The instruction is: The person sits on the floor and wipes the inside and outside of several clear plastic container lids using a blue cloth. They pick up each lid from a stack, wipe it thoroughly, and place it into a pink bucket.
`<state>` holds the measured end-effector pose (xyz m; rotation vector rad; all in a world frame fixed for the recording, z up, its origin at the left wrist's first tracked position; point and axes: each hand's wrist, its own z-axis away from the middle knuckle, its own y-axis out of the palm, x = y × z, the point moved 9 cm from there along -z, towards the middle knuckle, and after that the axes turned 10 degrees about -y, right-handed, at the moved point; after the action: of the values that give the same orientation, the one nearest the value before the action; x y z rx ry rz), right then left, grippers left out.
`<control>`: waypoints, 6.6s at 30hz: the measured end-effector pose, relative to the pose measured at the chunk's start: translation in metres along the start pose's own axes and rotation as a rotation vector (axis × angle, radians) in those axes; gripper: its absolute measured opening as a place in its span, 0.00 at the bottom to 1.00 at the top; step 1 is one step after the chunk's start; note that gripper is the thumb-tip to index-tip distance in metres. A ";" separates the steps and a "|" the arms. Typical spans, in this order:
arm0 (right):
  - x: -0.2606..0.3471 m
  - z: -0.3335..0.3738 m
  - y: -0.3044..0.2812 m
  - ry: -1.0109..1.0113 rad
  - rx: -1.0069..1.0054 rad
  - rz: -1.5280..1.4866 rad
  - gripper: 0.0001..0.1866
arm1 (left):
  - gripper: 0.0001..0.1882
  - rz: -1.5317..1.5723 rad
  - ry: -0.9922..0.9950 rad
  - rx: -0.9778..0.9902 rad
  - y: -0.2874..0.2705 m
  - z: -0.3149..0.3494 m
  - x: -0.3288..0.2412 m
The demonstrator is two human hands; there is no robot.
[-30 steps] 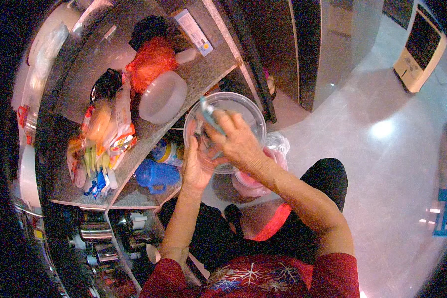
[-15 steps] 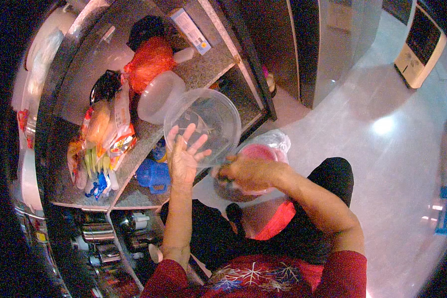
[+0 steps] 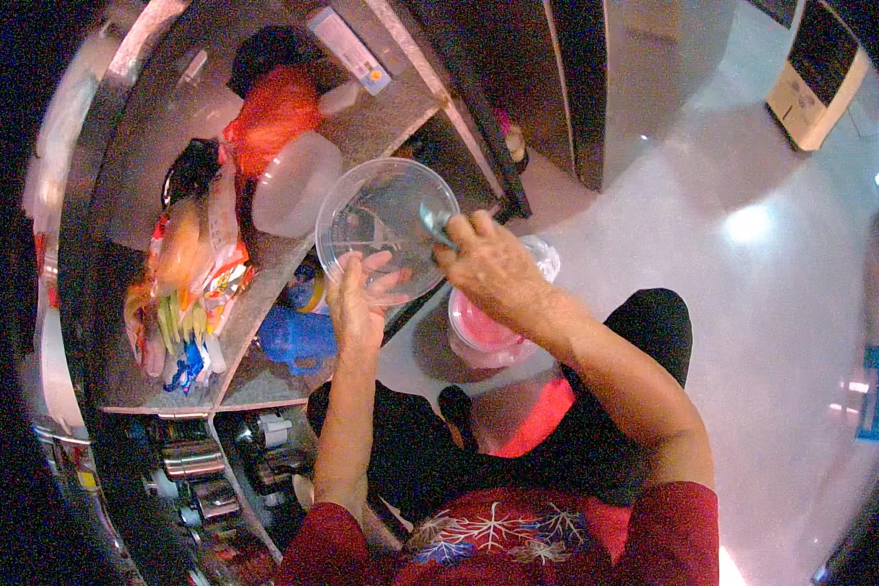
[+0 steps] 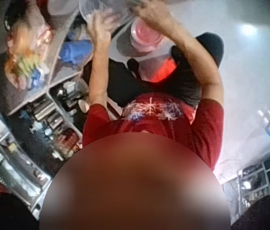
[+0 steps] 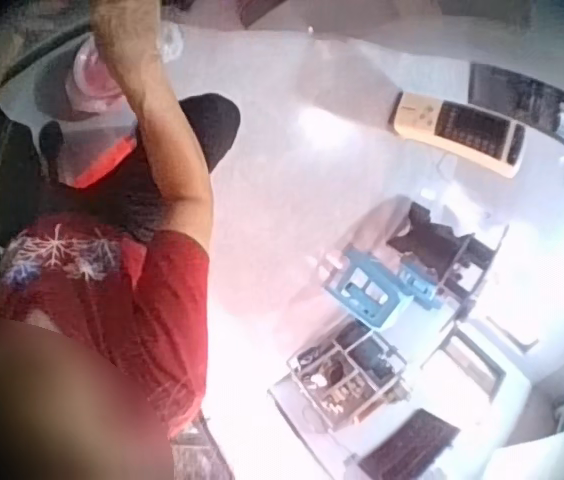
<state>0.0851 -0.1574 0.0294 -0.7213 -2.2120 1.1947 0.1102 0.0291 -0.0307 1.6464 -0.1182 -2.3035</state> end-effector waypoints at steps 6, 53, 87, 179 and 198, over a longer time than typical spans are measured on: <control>0.006 0.000 -0.014 -0.174 0.062 -0.501 0.12 | 0.16 -0.075 -0.101 -0.036 -0.017 -0.022 0.051; -0.035 -0.011 -0.053 0.055 -0.281 -0.456 0.22 | 0.26 -1.042 0.565 -0.231 -0.004 -0.037 0.094; -0.036 -0.008 -0.061 0.031 -0.354 -0.488 0.23 | 0.31 -1.080 0.386 -0.433 -0.043 -0.036 0.127; -0.039 -0.051 -0.043 0.253 -0.721 -0.488 0.14 | 0.30 0.191 0.195 0.627 0.063 0.050 -0.041; 0.069 -0.060 -0.028 -0.180 -0.493 -0.167 0.22 | 0.29 0.719 -0.112 0.593 0.045 0.029 -0.029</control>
<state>0.0692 -0.0893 0.0952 -0.6119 -2.6970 0.6547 0.1010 -0.0083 0.0167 1.3574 -1.2894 -1.8591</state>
